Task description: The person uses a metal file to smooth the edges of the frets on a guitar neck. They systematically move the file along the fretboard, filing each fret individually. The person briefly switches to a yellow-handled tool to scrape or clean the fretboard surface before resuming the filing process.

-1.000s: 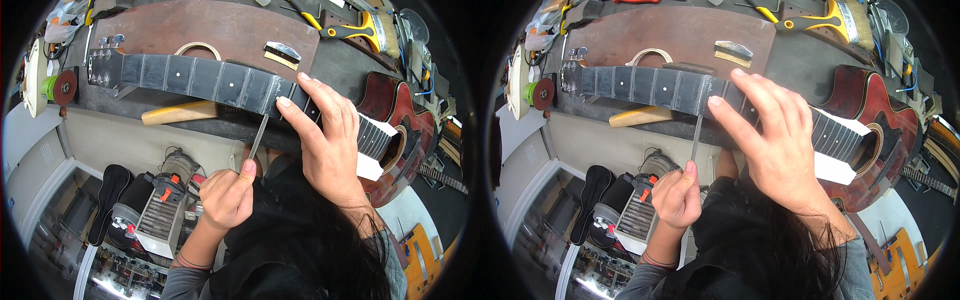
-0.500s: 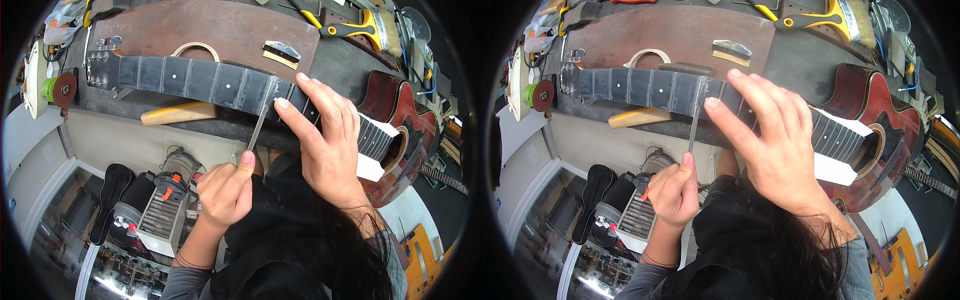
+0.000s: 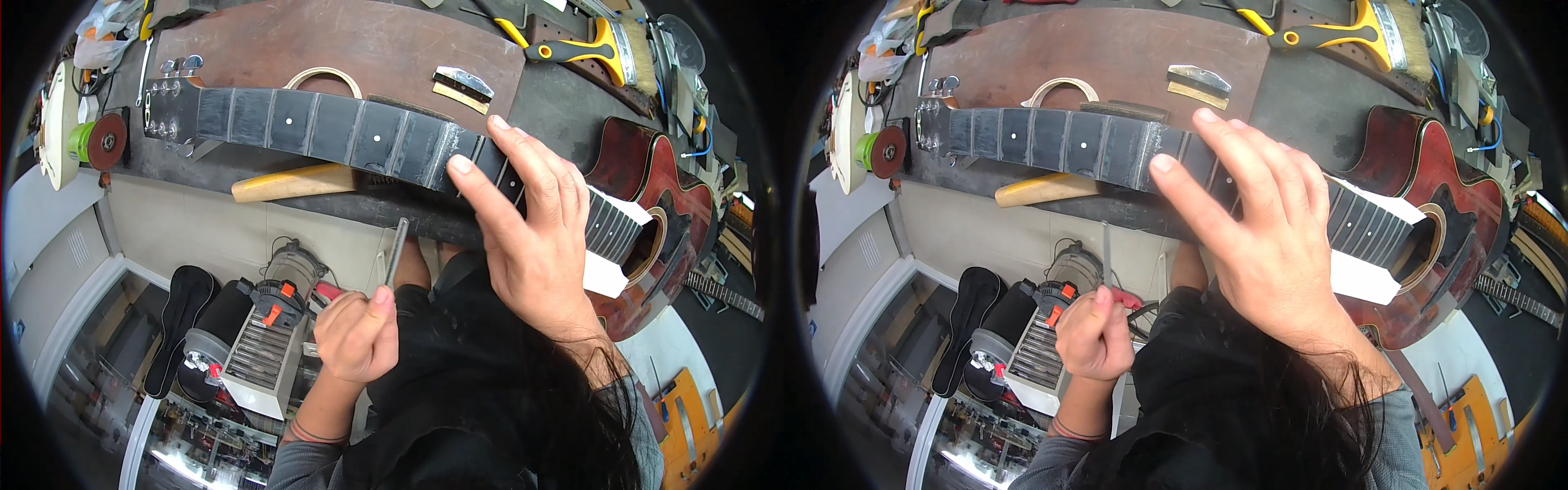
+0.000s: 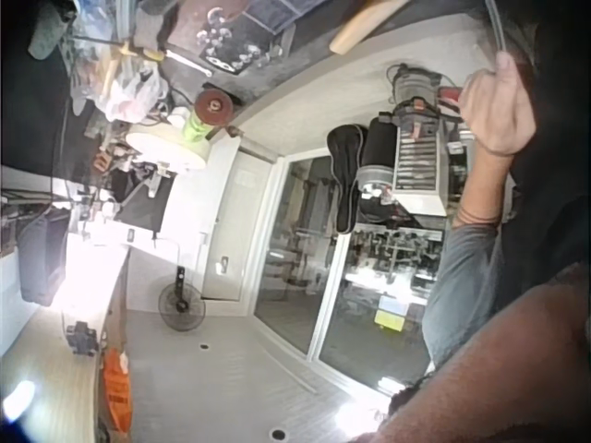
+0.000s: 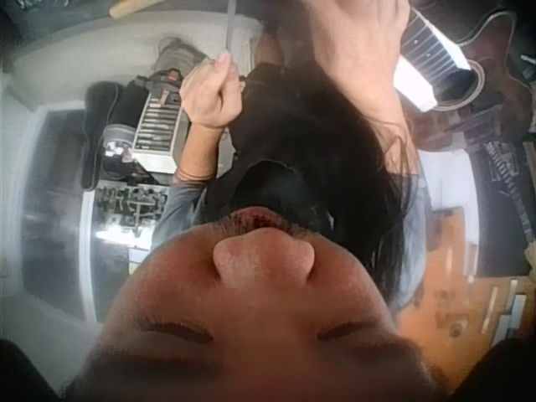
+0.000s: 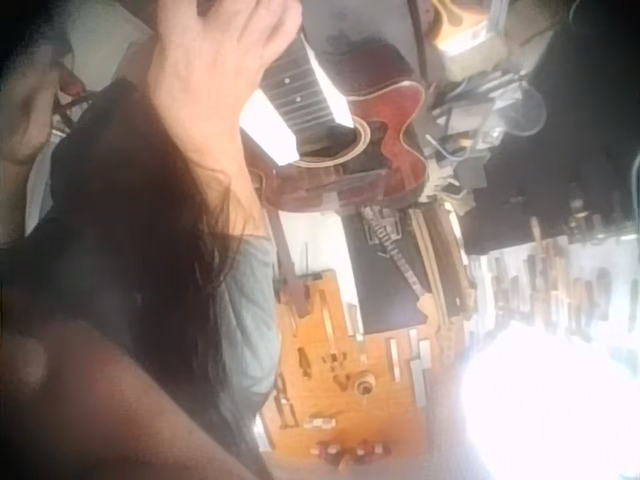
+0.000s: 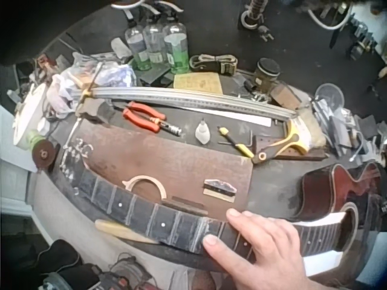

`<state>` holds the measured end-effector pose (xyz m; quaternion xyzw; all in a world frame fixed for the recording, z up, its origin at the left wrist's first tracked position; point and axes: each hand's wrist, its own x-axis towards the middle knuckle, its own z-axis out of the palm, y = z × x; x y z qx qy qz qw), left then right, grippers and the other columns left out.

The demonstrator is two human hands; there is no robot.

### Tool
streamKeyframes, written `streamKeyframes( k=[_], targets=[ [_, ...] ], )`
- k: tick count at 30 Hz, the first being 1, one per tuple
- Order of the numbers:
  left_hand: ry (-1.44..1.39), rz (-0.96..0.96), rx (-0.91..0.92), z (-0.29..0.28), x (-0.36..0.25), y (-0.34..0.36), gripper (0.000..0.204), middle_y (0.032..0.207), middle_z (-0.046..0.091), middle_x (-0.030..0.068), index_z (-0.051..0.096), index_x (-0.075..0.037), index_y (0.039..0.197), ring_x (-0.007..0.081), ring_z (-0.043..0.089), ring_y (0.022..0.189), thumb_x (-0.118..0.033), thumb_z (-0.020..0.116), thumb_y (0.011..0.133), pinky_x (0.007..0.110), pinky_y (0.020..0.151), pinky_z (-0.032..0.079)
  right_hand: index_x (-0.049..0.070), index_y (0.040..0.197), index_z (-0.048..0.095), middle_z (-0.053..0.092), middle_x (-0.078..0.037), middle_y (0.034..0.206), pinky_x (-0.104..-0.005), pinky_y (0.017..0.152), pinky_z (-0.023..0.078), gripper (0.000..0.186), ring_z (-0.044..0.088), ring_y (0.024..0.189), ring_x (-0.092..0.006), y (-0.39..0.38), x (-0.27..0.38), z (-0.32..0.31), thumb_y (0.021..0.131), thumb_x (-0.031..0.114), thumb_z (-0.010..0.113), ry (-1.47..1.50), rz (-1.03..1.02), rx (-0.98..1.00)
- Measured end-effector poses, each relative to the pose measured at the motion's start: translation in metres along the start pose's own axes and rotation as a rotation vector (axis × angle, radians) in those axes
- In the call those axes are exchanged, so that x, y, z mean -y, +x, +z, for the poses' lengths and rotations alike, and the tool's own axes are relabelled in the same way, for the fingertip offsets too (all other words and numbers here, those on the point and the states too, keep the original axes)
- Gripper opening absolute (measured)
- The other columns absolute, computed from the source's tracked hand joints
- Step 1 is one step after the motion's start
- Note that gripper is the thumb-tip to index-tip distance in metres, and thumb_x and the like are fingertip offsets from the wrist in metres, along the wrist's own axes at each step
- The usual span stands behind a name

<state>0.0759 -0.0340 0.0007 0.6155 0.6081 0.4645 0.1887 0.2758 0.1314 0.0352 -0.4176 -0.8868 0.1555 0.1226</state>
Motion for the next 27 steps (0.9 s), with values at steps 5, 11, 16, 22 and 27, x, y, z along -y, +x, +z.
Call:
streamKeyframes(
  k=[5, 11, 16, 22, 27],
  targets=[
    [-0.282, -0.328, -0.165, -0.007, -0.007, 0.001, 0.044, 0.076, 0.059, 0.0034, 0.056, 0.01, 0.149, 0.0116, 0.05, 0.056, -0.003, 0.064, 0.108, 0.029, 0.056, 0.042, 0.025, 0.122, 0.085, 0.058, -0.015, 0.165, -0.0624, 0.129, 0.03, 0.043, 0.049, 0.156, -0.0443, 0.002, 0.007, -0.022, 0.084, 0.005, 0.079, 0.095, -0.022, 0.129],
    [-0.934, -0.567, -0.221, -0.007, -0.006, 0.042, 0.042, 0.069, 0.053, 0.0028, 0.054, 0.004, 0.148, 0.0089, 0.041, 0.052, -0.027, 0.05, 0.12, 0.029, 0.053, 0.033, 0.017, 0.111, 0.081, 0.065, -0.013, 0.155, -0.0662, 0.134, 0.02, 0.038, 0.053, 0.155, -0.0418, -0.002, -0.01, -0.039, 0.076, 0.002, 0.081, 0.12, 0.024, 0.002],
    [-1.433, -0.648, -0.052, 0.004, -0.011, 0.063, 0.041, 0.066, 0.052, 0.003, 0.046, -0.002, 0.153, 0.0112, 0.042, 0.05, -0.026, 0.05, 0.121, 0.03, 0.052, 0.034, 0.017, 0.134, 0.075, 0.061, -0.012, 0.158, -0.0641, 0.134, 0.023, 0.054, 0.056, 0.151, -0.0385, 0.0, -0.001, -0.028, 0.083, 0.002, 0.082, 0.123, 0.101, 0.038],
    [-0.275, -0.294, 0.107, 0.009, -0.005, 0.061, 0.041, 0.072, 0.068, 0.008, 0.061, 0.009, 0.141, 0.0083, 0.058, 0.056, 0.007, 0.073, 0.103, 0.025, 0.056, 0.047, 0.021, 0.139, 0.077, 0.06, -0.018, 0.162, -0.0631, 0.129, 0.036, 0.059, 0.054, 0.155, -0.0411, -0.006, -0.001, -0.018, 0.088, -0.007, 0.076, 0.108, 0.088, 0.041],
    [-0.076, -0.104, 0.05, 0.019, -0.003, 0.059, 0.045, 0.09, 0.079, 0.0141, 0.068, 0.009, 0.136, 0.0187, 0.069, 0.06, 0.013, 0.079, 0.092, 0.031, 0.062, 0.056, 0.021, 0.134, 0.079, 0.063, -0.018, 0.16, -0.0629, 0.129, 0.036, 0.055, 0.056, 0.154, -0.0417, -0.007, -0.005, -0.017, 0.085, -0.005, 0.078, 0.119, 0.072, 0.009]
  ],
)
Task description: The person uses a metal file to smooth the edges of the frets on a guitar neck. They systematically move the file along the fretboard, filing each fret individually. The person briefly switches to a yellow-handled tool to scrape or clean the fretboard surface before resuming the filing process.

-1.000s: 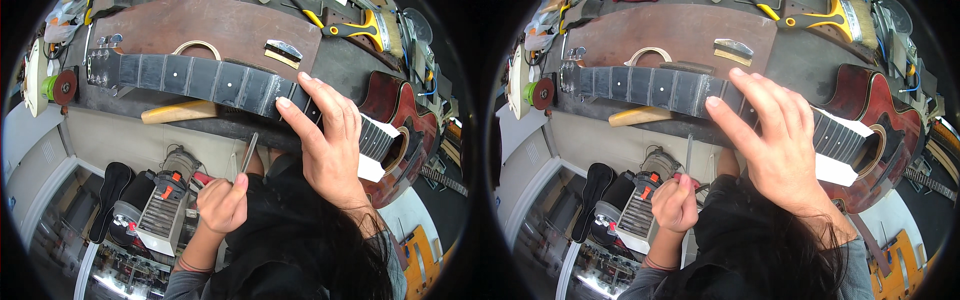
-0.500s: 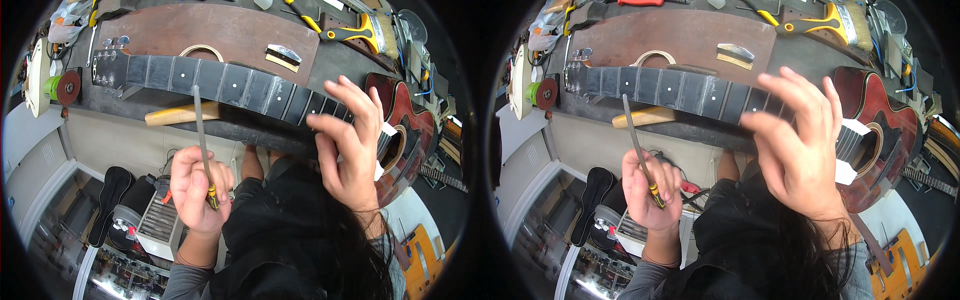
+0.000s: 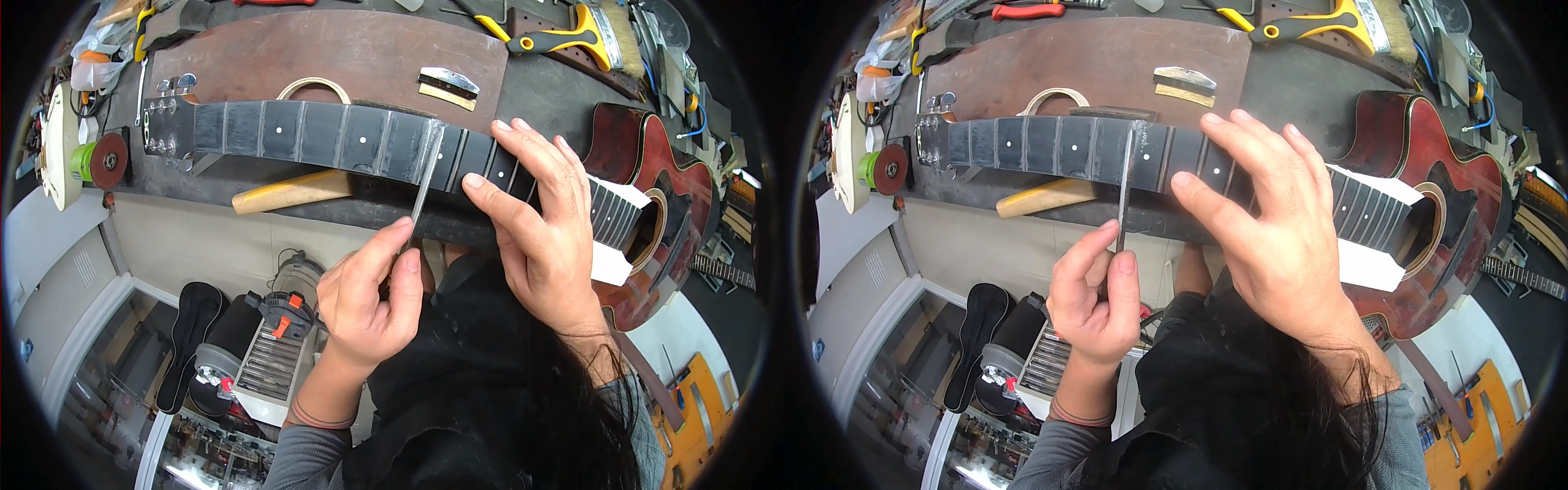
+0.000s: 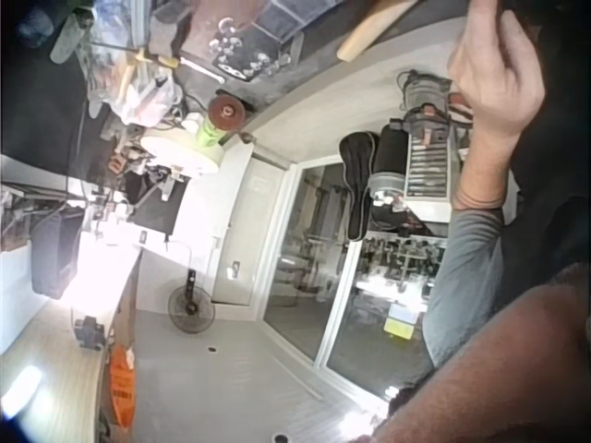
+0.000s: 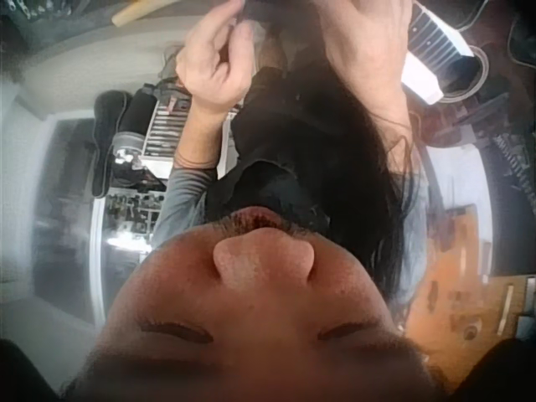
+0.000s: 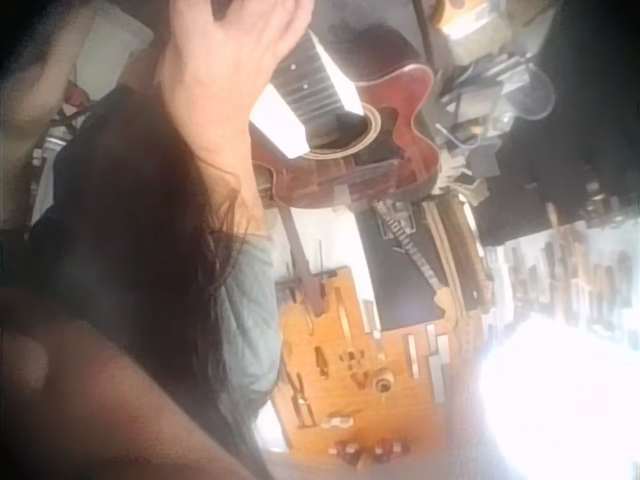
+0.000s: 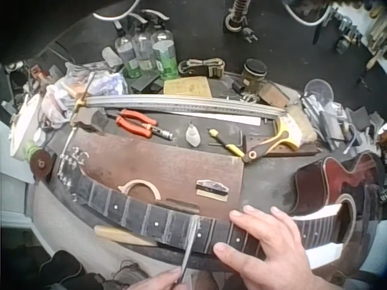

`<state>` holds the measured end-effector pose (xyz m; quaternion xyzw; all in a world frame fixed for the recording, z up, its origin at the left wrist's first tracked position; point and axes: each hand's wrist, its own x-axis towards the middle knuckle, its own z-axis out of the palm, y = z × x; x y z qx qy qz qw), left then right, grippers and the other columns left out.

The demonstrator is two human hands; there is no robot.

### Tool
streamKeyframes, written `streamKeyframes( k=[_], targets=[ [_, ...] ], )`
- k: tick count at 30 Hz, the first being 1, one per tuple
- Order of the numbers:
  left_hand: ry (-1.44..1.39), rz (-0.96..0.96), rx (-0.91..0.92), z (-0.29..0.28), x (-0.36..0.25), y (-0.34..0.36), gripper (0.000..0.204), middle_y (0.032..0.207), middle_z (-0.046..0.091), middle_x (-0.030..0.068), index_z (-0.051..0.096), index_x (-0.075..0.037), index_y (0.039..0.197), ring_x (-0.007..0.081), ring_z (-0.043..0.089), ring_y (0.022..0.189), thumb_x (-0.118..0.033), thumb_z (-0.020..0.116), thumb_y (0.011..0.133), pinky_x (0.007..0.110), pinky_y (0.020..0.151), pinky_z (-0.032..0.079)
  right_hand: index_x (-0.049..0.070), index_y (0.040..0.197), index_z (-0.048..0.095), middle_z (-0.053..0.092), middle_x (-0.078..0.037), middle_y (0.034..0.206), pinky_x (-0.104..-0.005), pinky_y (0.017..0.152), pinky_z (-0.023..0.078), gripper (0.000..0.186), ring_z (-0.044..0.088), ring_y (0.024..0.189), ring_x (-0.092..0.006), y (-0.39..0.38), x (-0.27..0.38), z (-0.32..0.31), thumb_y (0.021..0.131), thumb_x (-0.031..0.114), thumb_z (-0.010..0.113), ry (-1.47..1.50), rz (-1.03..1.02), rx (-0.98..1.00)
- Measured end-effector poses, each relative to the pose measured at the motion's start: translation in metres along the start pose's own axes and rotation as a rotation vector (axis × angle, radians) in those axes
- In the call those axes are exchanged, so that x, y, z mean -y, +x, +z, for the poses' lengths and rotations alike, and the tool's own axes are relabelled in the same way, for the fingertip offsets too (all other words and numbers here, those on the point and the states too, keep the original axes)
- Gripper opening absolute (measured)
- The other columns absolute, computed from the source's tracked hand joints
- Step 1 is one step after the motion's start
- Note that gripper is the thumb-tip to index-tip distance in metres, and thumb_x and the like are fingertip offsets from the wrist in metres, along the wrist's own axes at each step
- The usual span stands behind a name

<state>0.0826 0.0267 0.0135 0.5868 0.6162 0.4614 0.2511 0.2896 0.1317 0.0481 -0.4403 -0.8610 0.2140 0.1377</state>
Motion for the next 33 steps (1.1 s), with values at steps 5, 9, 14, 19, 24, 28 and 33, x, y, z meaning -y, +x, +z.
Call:
streamKeyframes(
  k=[5, 9, 14, 19, 24, 28, 33],
  targets=[
    [-0.125, 0.11, 0.064, -0.01, 0.017, -0.04, 0.036, 0.088, 0.078, 0.0149, 0.071, 0.006, 0.122, 0.0258, 0.068, 0.057, 0.01, 0.081, 0.087, 0.035, 0.059, 0.054, 0.018, 0.131, 0.079, 0.063, -0.018, 0.161, -0.0638, 0.13, 0.036, 0.049, 0.056, 0.155, -0.0419, -0.001, 0.001, 0.001, 0.087, -0.005, 0.078, 0.034, 0.016, -0.006],
    [-0.068, 0.066, 0.081, -0.009, 0.031, -0.07, 0.032, 0.08, 0.075, 0.0132, 0.071, 0.003, 0.116, 0.0266, 0.067, 0.056, 0.009, 0.081, 0.086, 0.037, 0.056, 0.052, 0.015, 0.13, 0.077, 0.063, -0.018, 0.161, -0.0647, 0.13, 0.035, 0.048, 0.055, 0.155, -0.0423, 0.0, 0.001, -0.002, 0.088, -0.006, 0.078, 0.056, 0.007, -0.001],
    [0.066, 0.022, 0.121, 0.002, 0.049, -0.077, 0.032, 0.076, 0.071, 0.0106, 0.073, 0.001, 0.116, 0.0283, 0.069, 0.06, 0.005, 0.083, 0.085, 0.039, 0.058, 0.053, 0.015, 0.131, 0.075, 0.063, -0.018, 0.16, -0.0649, 0.13, 0.035, 0.051, 0.056, 0.155, -0.0424, 0.0, 0.001, 0.001, 0.086, -0.008, 0.077, 0.043, 0.008, -0.019],
    [0.128, 0.064, 0.202, 0.023, 0.052, -0.046, 0.028, 0.077, 0.069, 0.0093, 0.076, -0.003, 0.111, 0.0302, 0.07, 0.066, 0.001, 0.084, 0.084, 0.041, 0.063, 0.055, 0.014, 0.131, 0.074, 0.064, -0.019, 0.159, -0.0642, 0.13, 0.036, 0.051, 0.057, 0.154, -0.0425, -0.002, 0.001, 0.006, 0.086, -0.01, 0.076, 0.027, -0.005, -0.043],
    [0.182, 0.073, 0.243, 0.043, 0.055, -0.022, 0.025, 0.086, 0.069, 0.0115, 0.076, -0.003, 0.112, 0.0331, 0.071, 0.076, -0.002, 0.084, 0.088, 0.043, 0.07, 0.057, 0.014, 0.128, 0.076, 0.064, -0.017, 0.158, -0.0627, 0.128, 0.038, 0.047, 0.058, 0.152, -0.0416, -0.002, -0.001, 0.011, 0.085, -0.005, 0.078, 0.019, -0.013, -0.093],
    [0.214, 0.048, 0.151, 0.053, 0.056, -0.018, 0.028, 0.1, 0.07, 0.0116, 0.075, -0.005, 0.117, 0.0349, 0.071, 0.087, -0.006, 0.083, 0.09, 0.046, 0.075, 0.057, 0.013, 0.127, 0.077, 0.064, -0.017, 0.158, -0.0621, 0.128, 0.039, 0.046, 0.058, 0.152, -0.042, 0.0, 0.003, 0.008, 0.085, -0.006, 0.079, 0.019, -0.014, -0.097],
    [0.32, 0.052, 0.124, 0.056, 0.061, -0.018, 0.035, 0.111, 0.067, 0.0082, 0.076, -0.008, 0.126, 0.0302, 0.065, 0.1, -0.012, 0.082, 0.091, 0.046, 0.088, 0.052, 0.012, 0.128, 0.077, 0.064, -0.018, 0.159, -0.061, 0.129, 0.038, 0.048, 0.056, 0.154, -0.0425, -0.001, 0.007, 0.008, 0.085, -0.007, 0.078, 0.003, 0.002, -0.11]
  ],
)
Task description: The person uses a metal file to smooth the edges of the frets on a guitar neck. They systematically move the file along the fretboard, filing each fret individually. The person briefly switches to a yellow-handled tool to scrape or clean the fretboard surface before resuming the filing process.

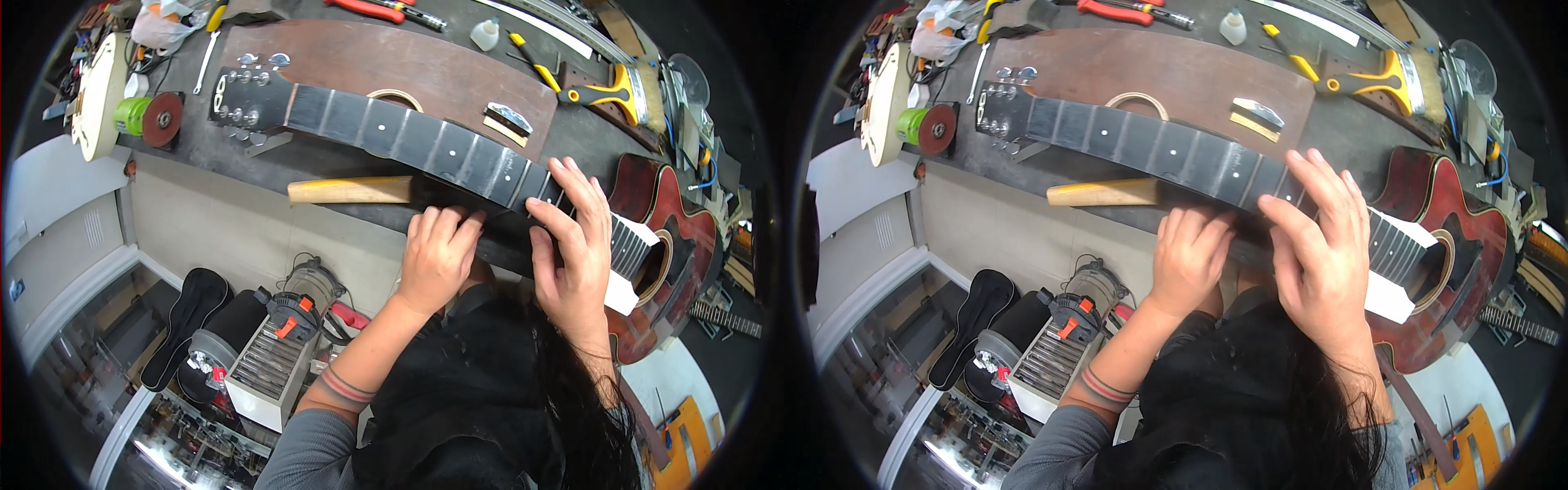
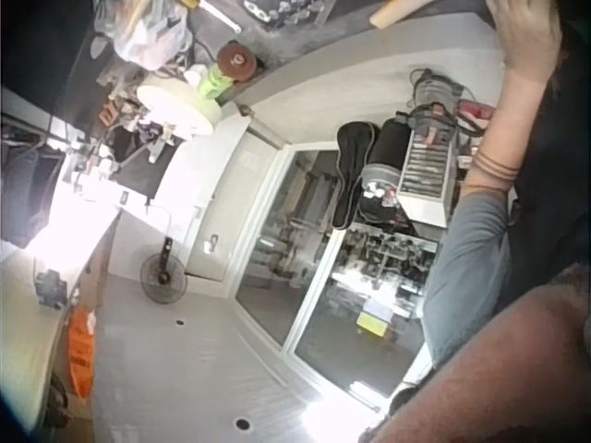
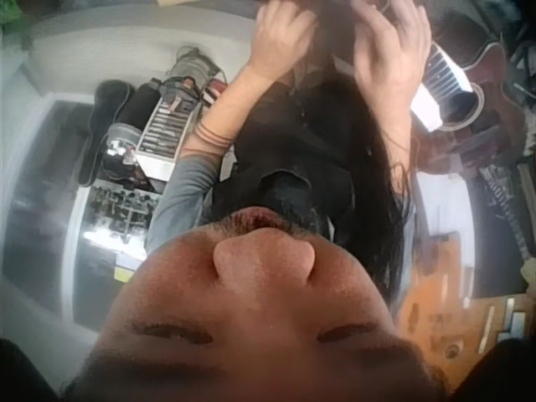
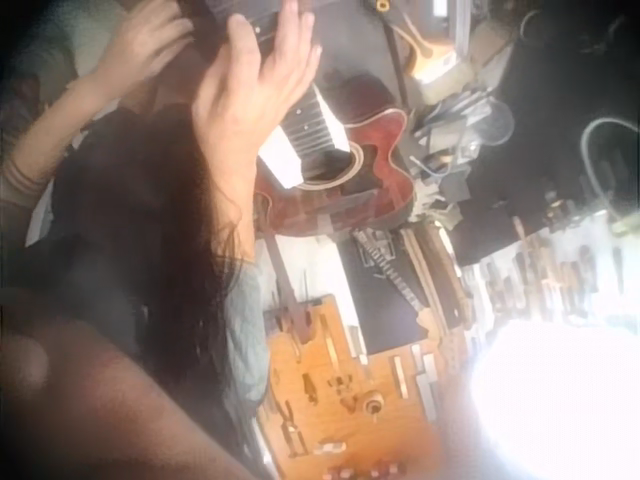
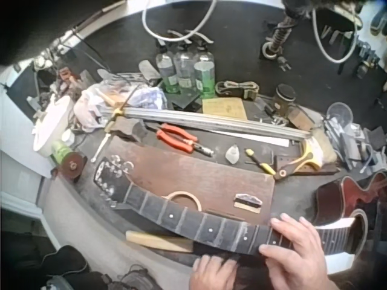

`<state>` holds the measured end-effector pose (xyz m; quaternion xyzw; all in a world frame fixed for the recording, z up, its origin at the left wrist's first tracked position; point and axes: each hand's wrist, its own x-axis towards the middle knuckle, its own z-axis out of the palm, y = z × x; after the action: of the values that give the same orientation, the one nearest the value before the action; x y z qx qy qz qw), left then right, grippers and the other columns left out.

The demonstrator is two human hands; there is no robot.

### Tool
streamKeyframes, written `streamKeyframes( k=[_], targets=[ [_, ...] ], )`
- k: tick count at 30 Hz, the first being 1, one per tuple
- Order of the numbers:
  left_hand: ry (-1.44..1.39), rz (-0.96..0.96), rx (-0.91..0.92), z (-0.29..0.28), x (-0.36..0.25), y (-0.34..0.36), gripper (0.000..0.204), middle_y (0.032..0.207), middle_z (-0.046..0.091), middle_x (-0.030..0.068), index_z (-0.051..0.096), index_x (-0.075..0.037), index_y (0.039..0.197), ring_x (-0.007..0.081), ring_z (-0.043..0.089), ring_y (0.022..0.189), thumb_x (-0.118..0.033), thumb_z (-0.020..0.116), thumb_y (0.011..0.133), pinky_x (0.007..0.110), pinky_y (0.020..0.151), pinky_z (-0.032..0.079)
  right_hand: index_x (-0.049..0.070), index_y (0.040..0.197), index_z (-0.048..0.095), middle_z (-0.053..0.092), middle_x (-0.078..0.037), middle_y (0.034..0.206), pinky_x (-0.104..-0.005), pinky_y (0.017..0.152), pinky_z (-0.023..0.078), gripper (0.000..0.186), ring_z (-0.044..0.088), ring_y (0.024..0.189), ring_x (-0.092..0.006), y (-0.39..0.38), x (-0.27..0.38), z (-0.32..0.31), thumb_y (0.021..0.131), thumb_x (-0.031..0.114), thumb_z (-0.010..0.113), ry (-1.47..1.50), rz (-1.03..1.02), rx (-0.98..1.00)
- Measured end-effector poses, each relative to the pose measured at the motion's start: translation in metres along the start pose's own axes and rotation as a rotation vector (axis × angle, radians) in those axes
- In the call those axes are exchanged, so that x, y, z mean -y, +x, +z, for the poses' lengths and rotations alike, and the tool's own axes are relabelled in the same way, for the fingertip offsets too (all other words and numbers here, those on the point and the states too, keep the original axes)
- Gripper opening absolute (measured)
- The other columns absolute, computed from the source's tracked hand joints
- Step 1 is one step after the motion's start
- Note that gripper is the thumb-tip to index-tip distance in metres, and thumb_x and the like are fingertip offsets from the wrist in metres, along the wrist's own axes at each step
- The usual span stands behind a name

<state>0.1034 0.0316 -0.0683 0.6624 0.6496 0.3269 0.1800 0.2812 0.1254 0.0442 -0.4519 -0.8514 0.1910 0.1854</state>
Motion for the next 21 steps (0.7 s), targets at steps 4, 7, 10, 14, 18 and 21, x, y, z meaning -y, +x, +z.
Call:
streamKeyframes(
  k=[4, 7, 10, 14, 18, 21],
  targets=[
    [0.036, -0.045, -0.009, -0.003, 0.002, -0.01, 0.041, 0.123, 0.067, 0.0085, 0.076, -0.011, 0.131, 0.0311, 0.063, 0.111, -0.011, 0.083, 0.091, 0.049, 0.097, 0.049, 0.011, 0.128, 0.076, 0.063, -0.019, 0.16, -0.0621, 0.13, 0.037, 0.047, 0.055, 0.155, -0.043, 0.001, 0.002, 0.003, 0.085, -0.007, 0.077, 0.009, -0.006, -0.001],
    [0.026, -0.046, -0.072, 0.0, 0.001, -0.018, 0.052, 0.134, 0.064, 0.01, 0.074, -0.013, 0.137, 0.0359, 0.062, 0.121, -0.009, 0.088, 0.087, 0.049, 0.103, 0.05, 0.01, 0.126, 0.076, 0.062, -0.019, 0.161, -0.0634, 0.13, 0.036, 0.045, 0.054, 0.156, -0.0435, -0.001, 0.004, 0.002, 0.085, -0.008, 0.075, 0.007, 0.002, -0.003],
    [0.016, -0.061, -0.081, 0.0, 0.0, -0.024, 0.054, 0.137, 0.062, 0.0112, 0.073, -0.013, 0.139, 0.0365, 0.061, 0.124, -0.007, 0.088, 0.087, 0.049, 0.106, 0.05, 0.01, 0.126, 0.076, 0.063, -0.018, 0.16, -0.0637, 0.131, 0.035, 0.044, 0.053, 0.157, -0.0427, -0.002, 0.006, 0.002, 0.086, -0.008, 0.075, 0.027, 0.003, -0.015],
    [0.007, -0.077, -0.082, -0.003, -0.002, -0.031, 0.057, 0.142, 0.059, 0.0128, 0.071, -0.013, 0.142, 0.0378, 0.06, 0.127, -0.006, 0.088, 0.088, 0.049, 0.108, 0.051, 0.01, 0.124, 0.076, 0.064, -0.016, 0.158, -0.0646, 0.132, 0.033, 0.041, 0.053, 0.157, -0.0414, -0.002, 0.009, -0.005, 0.087, -0.007, 0.076, 0.04, -0.017, -0.012],
    [-0.003, -0.069, -0.061, -0.007, -0.004, -0.038, 0.063, 0.145, 0.057, 0.0144, 0.067, -0.012, 0.148, 0.0391, 0.059, 0.132, -0.005, 0.087, 0.088, 0.05, 0.112, 0.052, 0.01, 0.125, 0.076, 0.067, -0.014, 0.153, -0.0649, 0.133, 0.032, 0.039, 0.056, 0.154, -0.0392, 0.0, 0.013, -0.019, 0.089, -0.006, 0.076, 0.035, -0.017, -0.021],
    [-0.036, -0.057, -0.006, -0.008, -0.008, -0.043, 0.069, 0.151, 0.054, 0.0166, 0.063, -0.012, 0.154, 0.0409, 0.056, 0.139, -0.004, 0.085, 0.089, 0.052, 0.118, 0.05, 0.01, 0.126, 0.075, 0.067, -0.013, 0.147, -0.0653, 0.132, 0.034, 0.039, 0.058, 0.15, -0.0378, -0.001, 0.01, -0.032, 0.091, -0.005, 0.076, 0.018, 0.004, -0.045]
  ],
)
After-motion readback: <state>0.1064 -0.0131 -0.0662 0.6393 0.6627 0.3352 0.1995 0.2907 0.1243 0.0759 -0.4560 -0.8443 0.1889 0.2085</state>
